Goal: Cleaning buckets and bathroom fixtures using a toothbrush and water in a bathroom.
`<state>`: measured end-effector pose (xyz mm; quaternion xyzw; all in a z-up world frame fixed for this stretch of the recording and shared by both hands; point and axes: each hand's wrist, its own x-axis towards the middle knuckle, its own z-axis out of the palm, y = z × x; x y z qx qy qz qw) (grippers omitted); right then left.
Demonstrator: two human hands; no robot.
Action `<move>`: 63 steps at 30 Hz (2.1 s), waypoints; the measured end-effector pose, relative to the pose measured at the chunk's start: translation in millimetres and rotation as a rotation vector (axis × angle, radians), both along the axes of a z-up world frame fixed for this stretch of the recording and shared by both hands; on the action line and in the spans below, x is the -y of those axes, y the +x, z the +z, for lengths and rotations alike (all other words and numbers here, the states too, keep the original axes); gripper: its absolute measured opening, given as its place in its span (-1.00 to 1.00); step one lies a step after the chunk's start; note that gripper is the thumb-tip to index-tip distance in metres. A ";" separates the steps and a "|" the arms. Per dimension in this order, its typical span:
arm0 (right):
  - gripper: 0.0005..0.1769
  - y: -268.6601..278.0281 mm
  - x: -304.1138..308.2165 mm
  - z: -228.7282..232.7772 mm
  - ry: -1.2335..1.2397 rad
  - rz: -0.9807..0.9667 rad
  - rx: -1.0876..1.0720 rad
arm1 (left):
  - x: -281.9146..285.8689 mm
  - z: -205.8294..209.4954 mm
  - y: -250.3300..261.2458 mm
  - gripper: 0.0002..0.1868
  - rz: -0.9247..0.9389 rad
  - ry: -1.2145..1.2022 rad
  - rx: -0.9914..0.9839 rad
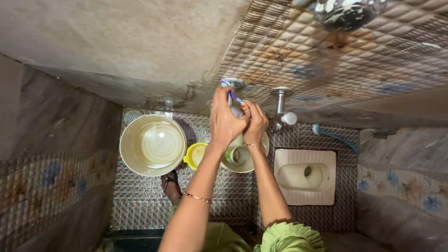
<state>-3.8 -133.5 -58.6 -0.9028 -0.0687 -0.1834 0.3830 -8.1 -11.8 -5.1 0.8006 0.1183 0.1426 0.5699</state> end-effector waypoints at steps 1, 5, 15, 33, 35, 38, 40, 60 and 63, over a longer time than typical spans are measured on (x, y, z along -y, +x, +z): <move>-0.76 2.0 0.7 -1.8 0.000 -0.004 0.001 | -2.1 0.1 1.6 -0.30 -0.004 0.000 0.001; -0.79 -0.8 15.5 -53.8 0.051 -0.068 0.029 | -7.4 11.6 2.4 0.06 -0.117 -0.108 -0.078; -0.62 9.4 16.4 -76.0 0.205 0.002 -0.005 | 0.3 -16.1 7.6 0.09 -0.172 -0.037 -0.142; -0.60 12.8 7.7 -68.4 0.152 -0.058 0.061 | -6.0 -18.1 12.6 0.23 -0.279 -0.030 -0.270; -0.60 9.3 3.9 -53.3 0.182 -0.025 -0.079 | -4.0 -21.6 9.2 0.23 -0.288 -0.031 -0.282; -0.63 6.7 12.0 -92.3 0.226 -0.011 -0.023 | -4.3 -18.5 10.9 0.23 -0.287 -0.036 -0.283; -0.65 5.0 16.9 -121.6 0.236 -0.030 0.160 | -5.9 -17.6 13.1 0.22 -0.276 -0.044 -0.286; -0.58 9.1 13.7 -139.7 0.261 0.012 0.036 | -4.3 -17.1 12.1 0.13 -0.283 -0.073 -0.275; -0.73 9.5 7.9 -168.7 0.421 -0.105 -0.295 | -0.3 -25.4 9.6 0.05 -0.258 -0.084 -0.286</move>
